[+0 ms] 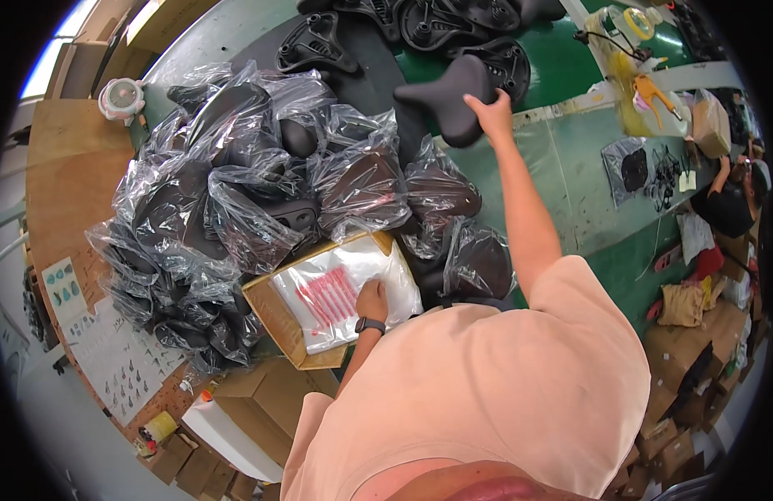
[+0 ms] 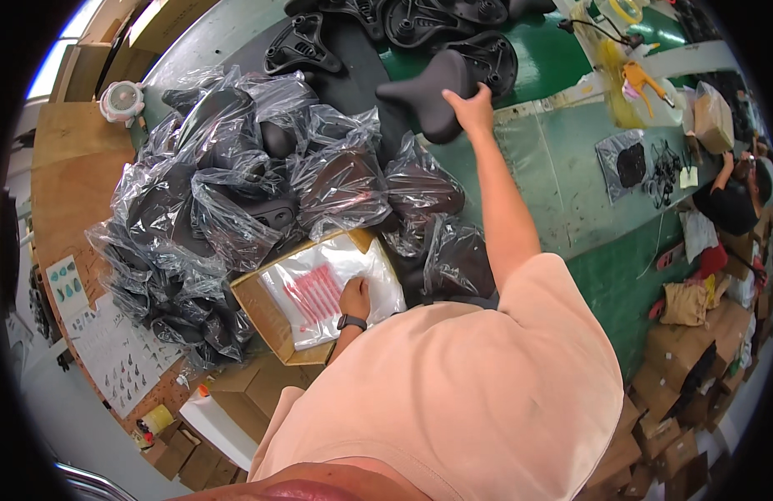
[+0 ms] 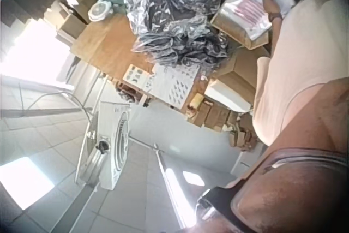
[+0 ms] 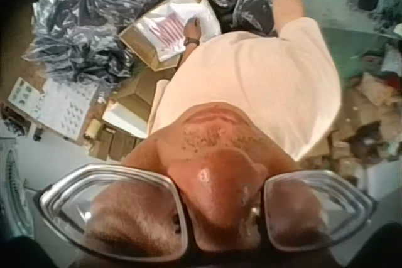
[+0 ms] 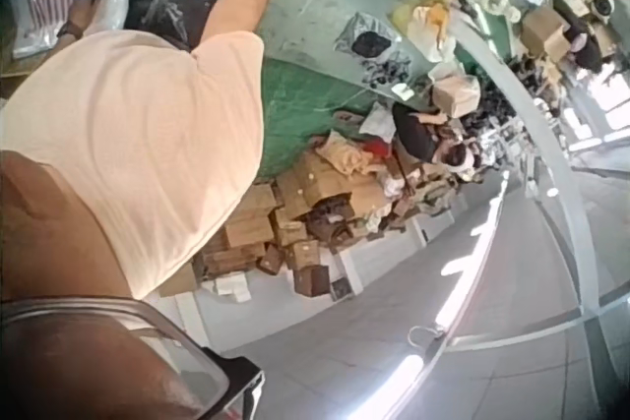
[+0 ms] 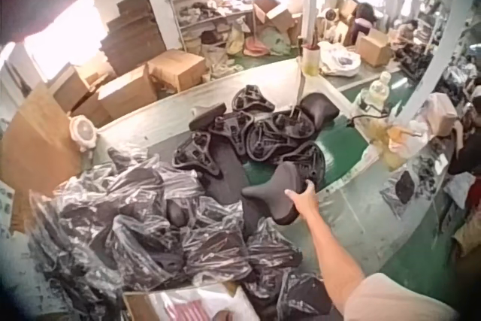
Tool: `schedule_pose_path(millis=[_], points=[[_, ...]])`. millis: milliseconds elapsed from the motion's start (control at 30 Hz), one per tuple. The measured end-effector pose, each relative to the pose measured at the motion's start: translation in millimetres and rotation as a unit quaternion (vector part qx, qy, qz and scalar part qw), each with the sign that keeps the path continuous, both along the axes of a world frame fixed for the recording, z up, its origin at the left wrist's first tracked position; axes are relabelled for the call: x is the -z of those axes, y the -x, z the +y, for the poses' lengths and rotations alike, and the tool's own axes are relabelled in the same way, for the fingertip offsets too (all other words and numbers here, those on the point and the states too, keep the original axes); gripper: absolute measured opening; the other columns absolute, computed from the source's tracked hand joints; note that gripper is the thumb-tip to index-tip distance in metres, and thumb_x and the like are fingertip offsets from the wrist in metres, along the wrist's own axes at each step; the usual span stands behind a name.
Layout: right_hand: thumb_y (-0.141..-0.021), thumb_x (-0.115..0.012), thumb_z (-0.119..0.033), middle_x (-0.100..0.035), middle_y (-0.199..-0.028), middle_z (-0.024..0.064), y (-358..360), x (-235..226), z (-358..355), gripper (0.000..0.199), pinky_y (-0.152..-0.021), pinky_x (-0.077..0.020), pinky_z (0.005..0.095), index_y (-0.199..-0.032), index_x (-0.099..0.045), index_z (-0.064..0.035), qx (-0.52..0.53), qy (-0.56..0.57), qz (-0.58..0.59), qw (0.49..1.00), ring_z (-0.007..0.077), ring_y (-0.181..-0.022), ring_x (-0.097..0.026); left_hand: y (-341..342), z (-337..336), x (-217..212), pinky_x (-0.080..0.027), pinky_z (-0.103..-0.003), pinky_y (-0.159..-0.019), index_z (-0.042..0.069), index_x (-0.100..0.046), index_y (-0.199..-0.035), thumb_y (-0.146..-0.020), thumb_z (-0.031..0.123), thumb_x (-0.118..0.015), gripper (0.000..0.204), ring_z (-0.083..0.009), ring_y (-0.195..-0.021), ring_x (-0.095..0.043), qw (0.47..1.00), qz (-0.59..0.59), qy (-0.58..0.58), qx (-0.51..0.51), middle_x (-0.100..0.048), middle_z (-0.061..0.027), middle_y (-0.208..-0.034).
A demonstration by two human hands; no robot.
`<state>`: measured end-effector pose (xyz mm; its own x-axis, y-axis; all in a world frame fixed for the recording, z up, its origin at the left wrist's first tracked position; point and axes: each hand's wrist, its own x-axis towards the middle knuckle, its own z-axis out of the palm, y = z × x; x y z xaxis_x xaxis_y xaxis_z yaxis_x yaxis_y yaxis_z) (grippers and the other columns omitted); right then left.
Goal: The recorder is picking up individual bicycle seats from a conveyor belt/table and placing them into individual plastic bags.
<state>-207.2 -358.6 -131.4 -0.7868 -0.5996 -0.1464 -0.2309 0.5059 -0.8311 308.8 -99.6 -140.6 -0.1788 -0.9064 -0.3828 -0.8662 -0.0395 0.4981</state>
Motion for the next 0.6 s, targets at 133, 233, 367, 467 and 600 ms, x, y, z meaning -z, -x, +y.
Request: schedule_pose_path(millis=[133, 233, 367, 467, 600], points=[[-0.080, -0.092, -0.049, -0.064, -0.144, 0.0341, 17.1, -42.5, 152.5, 0.102, -0.115, -0.0496, 0.0469, -0.155, -0.050, 0.0069, 0.003, -0.036, -0.016, 0.999, 0.0437, -0.134, -0.065, 4.4, -5.5, -5.2, -0.058, -0.052, -0.085, 0.006, -0.076, -0.113, -0.104, 0.022, -0.064, 0.022, -0.0433, -0.099, -0.073, 1.000, -0.021, -0.013, 0.012, -0.077, -0.0207, -0.109], [-0.083, -0.090, -0.039, -0.058, -0.151, 0.0344, 39.4, -2.2, 262.0, 0.095, -0.120, -0.0437, 0.0517, -0.157, -0.049, 0.0039, 0.048, -0.160, 0.022, 0.986, 0.0470, -0.139, -0.058, 9.2, -13.5, -8.2, -0.058, -0.052, -0.084, 0.005, -0.076, -0.115, -0.104, 0.020, -0.064, 0.022, -0.0453, -0.097, -0.074, 1.000, 0.011, -0.011, 0.021, -0.077, -0.0226, -0.110], [-0.075, -0.092, -0.032, -0.039, -0.166, 0.0278, -7.8, -40.6, 269.2, 0.103, -0.127, -0.0314, 0.0587, -0.159, -0.042, -0.0021, -0.172, -0.175, 0.331, 0.911, 0.0485, -0.154, -0.036, -24.4, 4.5, 5.6, -0.062, -0.043, -0.068, -0.001, -0.074, -0.112, -0.104, 0.018, -0.065, 0.022, -0.0347, -0.077, -0.077, 0.976, 0.141, -0.082, -0.146, -0.078, -0.0198, -0.096], [-0.077, -0.092, -0.032, -0.044, -0.164, 0.0237, -52.9, -58.8, 231.6, 0.111, -0.131, -0.0269, 0.0589, -0.168, -0.033, -0.0059, -0.357, -0.222, 0.344, 0.840, 0.0432, -0.156, -0.037, -35.3, 19.9, -5.6, -0.060, -0.031, -0.057, -0.004, -0.072, -0.106, -0.104, 0.020, -0.071, 0.025, -0.0168, -0.067, -0.073, 0.910, 0.279, -0.112, -0.286, -0.072, -0.0103, -0.084], [-0.073, -0.096, -0.029, -0.060, -0.143, 0.0174, -39.0, 29.3, 225.0, 0.096, -0.123, -0.0392, 0.0569, -0.156, -0.050, -0.0137, -0.289, -0.265, 0.436, 0.810, 0.0381, -0.141, -0.054, -33.3, 24.1, -41.7, -0.054, -0.028, -0.056, 0.000, -0.074, -0.097, -0.104, 0.026, -0.075, 0.027, -0.0128, -0.065, -0.069, 0.924, 0.268, -0.094, -0.256, -0.072, -0.0052, -0.079]])
